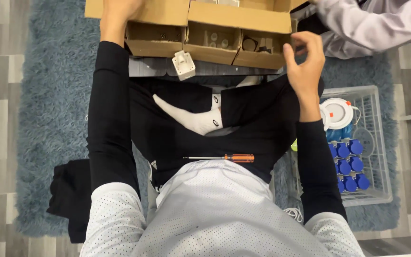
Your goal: A person sits on the floor and uses a screwdriver to prepare or assemble electrical components, then organizes them into cardboard boxes.
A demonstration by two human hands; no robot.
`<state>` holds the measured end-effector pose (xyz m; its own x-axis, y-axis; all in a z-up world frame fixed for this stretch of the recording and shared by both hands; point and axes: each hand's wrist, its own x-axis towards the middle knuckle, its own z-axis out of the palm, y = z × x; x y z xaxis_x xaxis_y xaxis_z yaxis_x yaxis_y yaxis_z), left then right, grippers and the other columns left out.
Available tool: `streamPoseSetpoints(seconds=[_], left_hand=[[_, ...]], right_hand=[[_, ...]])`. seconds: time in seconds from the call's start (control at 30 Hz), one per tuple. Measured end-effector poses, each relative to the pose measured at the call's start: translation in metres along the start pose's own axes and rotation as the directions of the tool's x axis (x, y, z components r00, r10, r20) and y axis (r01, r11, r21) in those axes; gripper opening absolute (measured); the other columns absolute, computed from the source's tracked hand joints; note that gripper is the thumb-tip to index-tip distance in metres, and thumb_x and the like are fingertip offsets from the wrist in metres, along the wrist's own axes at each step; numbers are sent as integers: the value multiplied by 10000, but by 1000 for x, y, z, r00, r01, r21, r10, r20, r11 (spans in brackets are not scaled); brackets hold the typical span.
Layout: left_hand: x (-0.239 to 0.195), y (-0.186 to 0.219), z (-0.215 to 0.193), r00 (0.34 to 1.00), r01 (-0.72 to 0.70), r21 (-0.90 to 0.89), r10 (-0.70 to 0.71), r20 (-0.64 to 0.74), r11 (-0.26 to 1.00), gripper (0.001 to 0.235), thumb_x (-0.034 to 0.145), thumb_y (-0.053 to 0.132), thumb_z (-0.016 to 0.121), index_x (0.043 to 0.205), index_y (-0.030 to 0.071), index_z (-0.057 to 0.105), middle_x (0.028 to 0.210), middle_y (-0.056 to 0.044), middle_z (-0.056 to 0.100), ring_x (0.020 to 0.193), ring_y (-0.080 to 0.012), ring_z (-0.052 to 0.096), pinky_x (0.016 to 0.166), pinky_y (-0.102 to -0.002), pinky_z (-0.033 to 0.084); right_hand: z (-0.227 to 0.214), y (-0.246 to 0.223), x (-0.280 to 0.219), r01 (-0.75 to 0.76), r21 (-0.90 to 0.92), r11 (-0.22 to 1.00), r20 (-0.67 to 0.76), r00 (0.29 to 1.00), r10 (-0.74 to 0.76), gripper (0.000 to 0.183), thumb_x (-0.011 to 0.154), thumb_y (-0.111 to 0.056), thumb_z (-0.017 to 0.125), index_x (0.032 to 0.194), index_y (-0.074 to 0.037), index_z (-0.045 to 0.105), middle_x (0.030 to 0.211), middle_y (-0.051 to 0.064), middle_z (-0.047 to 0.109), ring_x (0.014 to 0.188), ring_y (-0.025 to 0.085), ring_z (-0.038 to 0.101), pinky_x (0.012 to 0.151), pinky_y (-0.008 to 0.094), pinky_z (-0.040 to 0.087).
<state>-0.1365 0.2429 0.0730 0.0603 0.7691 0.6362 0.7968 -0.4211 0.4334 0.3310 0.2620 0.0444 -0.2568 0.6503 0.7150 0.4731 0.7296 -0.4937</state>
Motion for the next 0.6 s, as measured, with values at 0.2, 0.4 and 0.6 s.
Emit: streamPoseSetpoints(seconds=[0.2, 0.4, 0.6], left_hand=[[-10, -17, -23, 993, -40, 35, 36, 111, 999, 435, 1029, 193, 934, 1320, -58, 730, 1243, -196, 703, 1080, -366, 617, 937, -455, 498], [-5, -34, 8, 950, -260, 117, 232, 209, 959, 668, 970, 375, 1035, 1436, -55, 825, 1451, -244, 680, 1309, -430, 633, 1118, -516, 511], [-13, -54, 27, 963, -228, 238, 183, 197, 944, 487, 1072, 349, 1021, 1430, 38, 908, 1468, -200, 673, 1334, -368, 550, 1207, -491, 452]], right_hand=[[7, 30, 32, 2, -69, 998, 109, 994, 5, 458, 1041, -41, 848, 1434, 32, 624, 1498, 197, 526, 1323, 388, 579, 1059, 499, 516], [21, 76, 52, -29, -93, 995, 341, 938, 59, 651, 1012, -286, 898, 1537, -24, 616, 1601, 288, 472, 1460, 490, 525, 1199, 539, 455], [18, 93, 67, -148, 2, 989, 413, 901, 134, 787, 967, -354, 899, 1564, -20, 511, 1566, 219, 508, 1408, 430, 592, 1181, 495, 482]])
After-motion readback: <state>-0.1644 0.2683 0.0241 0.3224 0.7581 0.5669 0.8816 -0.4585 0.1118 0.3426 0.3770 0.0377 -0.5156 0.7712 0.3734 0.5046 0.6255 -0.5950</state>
